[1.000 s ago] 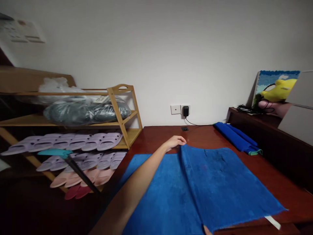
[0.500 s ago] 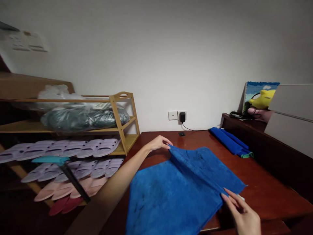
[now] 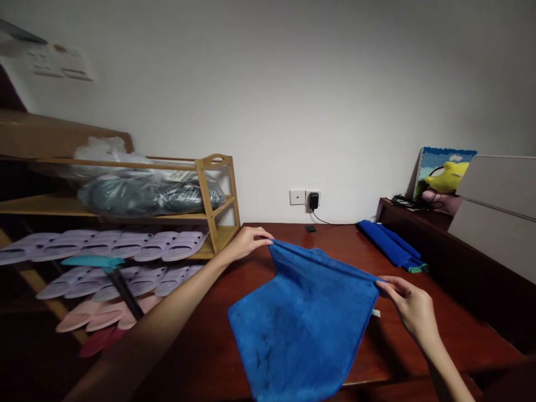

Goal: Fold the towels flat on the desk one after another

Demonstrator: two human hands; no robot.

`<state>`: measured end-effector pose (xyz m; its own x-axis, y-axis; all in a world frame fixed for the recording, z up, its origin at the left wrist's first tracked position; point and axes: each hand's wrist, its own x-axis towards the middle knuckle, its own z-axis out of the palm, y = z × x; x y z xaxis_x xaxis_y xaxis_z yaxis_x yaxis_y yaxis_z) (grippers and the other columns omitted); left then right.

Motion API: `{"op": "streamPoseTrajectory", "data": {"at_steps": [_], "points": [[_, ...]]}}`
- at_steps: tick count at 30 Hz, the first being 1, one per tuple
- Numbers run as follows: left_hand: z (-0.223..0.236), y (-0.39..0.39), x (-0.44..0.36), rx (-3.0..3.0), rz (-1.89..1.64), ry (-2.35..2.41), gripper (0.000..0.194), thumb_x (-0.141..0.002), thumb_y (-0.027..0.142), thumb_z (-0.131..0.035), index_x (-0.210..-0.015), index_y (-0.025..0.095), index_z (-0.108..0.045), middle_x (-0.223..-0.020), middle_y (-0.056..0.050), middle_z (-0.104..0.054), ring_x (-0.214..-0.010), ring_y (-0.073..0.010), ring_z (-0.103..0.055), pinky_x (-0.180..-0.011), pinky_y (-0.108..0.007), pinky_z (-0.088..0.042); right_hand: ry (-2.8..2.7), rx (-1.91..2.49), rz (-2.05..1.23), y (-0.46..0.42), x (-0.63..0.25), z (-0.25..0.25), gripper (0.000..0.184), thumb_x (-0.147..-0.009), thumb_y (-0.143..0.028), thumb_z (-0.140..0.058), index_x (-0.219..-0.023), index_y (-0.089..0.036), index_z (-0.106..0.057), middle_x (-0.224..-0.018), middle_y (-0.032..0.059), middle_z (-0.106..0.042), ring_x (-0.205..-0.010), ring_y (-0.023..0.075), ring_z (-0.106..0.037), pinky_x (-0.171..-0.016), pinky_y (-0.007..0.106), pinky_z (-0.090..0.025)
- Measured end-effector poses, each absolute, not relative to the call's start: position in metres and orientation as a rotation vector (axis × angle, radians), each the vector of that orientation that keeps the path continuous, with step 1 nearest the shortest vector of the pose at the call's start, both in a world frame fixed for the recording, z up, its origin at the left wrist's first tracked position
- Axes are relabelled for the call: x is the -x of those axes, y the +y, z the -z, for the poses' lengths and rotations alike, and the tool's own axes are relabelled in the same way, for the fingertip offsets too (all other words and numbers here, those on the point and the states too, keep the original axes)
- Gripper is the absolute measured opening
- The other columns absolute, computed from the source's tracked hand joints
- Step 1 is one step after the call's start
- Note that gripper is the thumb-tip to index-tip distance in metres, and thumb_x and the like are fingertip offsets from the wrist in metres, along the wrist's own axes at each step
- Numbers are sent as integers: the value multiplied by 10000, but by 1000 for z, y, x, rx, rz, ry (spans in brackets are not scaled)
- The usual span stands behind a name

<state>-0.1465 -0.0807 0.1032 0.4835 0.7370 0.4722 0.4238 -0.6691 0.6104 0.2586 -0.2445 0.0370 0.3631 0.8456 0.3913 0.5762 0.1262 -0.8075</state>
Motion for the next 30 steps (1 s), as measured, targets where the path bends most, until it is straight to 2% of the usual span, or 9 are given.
{"op": "streamPoseTrajectory", "data": {"at_steps": [11, 16, 21, 25, 28, 30], "points": [[-140, -126, 174, -2607, -1203, 877, 205, -869, 333, -569, -852, 181, -706, -833, -48, -696, -778, -175, -627, -746, -276, -473, -1481, 1491, 34, -260, -247, -92, 425, -709, -612, -603, -858, -230, -716, -866, 13, -730, -789, 201, -686, -774, 268, -542], [-160, -141, 182, -2735, -1336, 802, 203, -891, 318, -558, -848, 168, -688, -810, -54, -686, -768, -170, -608, -714, -274, -463, -1505, 1515, 211, -269, -244, -116, 437, -747, -615, -566, -897, -230, -706, -838, 1, -729, -744, 166, -685, -703, 212, -530], [-178, -154, 189, -2820, -1407, 766, 187, -896, 303, -551, -828, 172, -667, -781, -37, -661, -729, -155, -586, -689, -263, -448, -1501, 1532, 342, -273, -243, -129, 483, -740, -679, -524, -881, -253, -705, -784, -20, -723, -671, 148, -673, -639, 218, -508], [-188, -170, 191, -2817, -1453, 846, 170, -897, 295, -531, -835, 173, -632, -796, -33, -614, -757, -159, -564, -713, -269, -435, -1513, 1403, 401, -278, -236, -138, 367, -762, -584, -583, -869, -251, -693, -764, -17, -699, -639, 133, -640, -623, 219, -487], [-192, -188, 188, -2700, -1516, 899, 169, -912, 297, -483, -888, 176, -598, -904, -48, -596, -859, -169, -560, -781, -277, -432, -1533, 1227, 353, -287, -222, -148, 243, -792, -468, -605, -865, -244, -668, -894, 10, -677, -746, 145, -632, -682, 231, -488], [-194, -201, 183, -2548, -1553, 933, 171, -917, 312, -465, -899, 182, -573, -884, -30, -588, -826, -155, -561, -747, -255, -436, -1471, 1186, 275, -294, -212, -153, 217, -808, -434, -592, -902, -248, -651, -944, 24, -668, -792, 157, -632, -715, 243, -498]]}}
